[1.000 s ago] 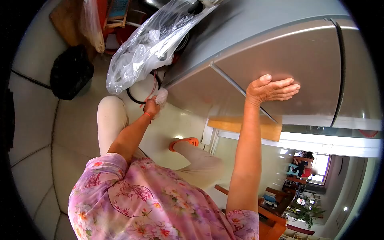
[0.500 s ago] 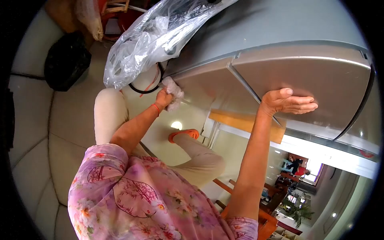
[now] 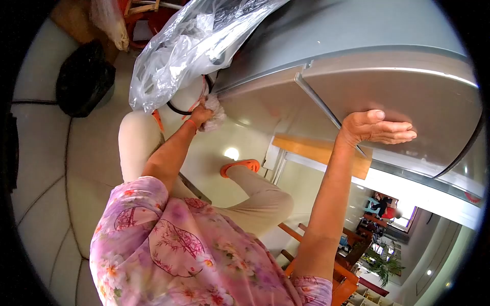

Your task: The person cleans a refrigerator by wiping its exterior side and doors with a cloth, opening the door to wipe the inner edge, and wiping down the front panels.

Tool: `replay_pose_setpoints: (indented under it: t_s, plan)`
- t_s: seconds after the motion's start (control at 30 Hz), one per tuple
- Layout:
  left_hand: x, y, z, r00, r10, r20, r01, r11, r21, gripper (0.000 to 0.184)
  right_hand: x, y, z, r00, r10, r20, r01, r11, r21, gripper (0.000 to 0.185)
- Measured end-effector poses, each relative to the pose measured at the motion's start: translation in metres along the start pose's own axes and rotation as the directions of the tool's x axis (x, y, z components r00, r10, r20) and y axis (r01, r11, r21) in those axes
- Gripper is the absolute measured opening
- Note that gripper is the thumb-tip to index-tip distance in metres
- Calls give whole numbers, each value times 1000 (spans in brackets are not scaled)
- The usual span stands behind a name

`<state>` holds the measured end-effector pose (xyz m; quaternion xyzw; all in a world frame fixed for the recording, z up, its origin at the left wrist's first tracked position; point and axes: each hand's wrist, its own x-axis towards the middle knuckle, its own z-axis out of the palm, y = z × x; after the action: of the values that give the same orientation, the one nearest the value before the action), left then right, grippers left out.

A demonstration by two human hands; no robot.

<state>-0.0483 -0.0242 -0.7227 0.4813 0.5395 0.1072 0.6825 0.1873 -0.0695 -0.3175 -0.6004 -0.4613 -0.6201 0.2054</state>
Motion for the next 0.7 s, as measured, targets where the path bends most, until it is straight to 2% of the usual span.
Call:
replay_pose_setpoints:
  t_s: [0.07,0.13,0.23,0.27,0.37,0.5,0.63,0.7]
  plan:
    - [29,-24,25,993,105,-44,-99,987,128,86,0,0,1,1000,7,-1,-7,1000,1,63]
    - [20,-15,32,993,114,6,-115,993,25,87,0,0,1,1000,30,6,-30,1000,5,64]
    - [-1,-1,37,993,112,42,-93,943,-320,90,1,-1,0,999,38,2,-38,999,35,65]
    - [-11,5,35,985,159,61,-122,911,-395,90,0,0,1,999,42,3,-42,998,37,65]
    - [-34,24,41,983,143,111,-51,810,-584,90,-1,4,5,999,48,-13,-48,998,36,65]
    - [-58,50,49,984,166,61,-95,787,-610,91,-1,4,3,999,34,-19,-34,999,41,65]
    - [-96,92,42,948,315,39,-233,772,-592,87,-2,6,7,998,20,-60,-18,999,33,65]
    - [-118,120,29,879,475,26,-397,763,-510,84,-2,0,3,997,64,-45,-61,996,63,65]
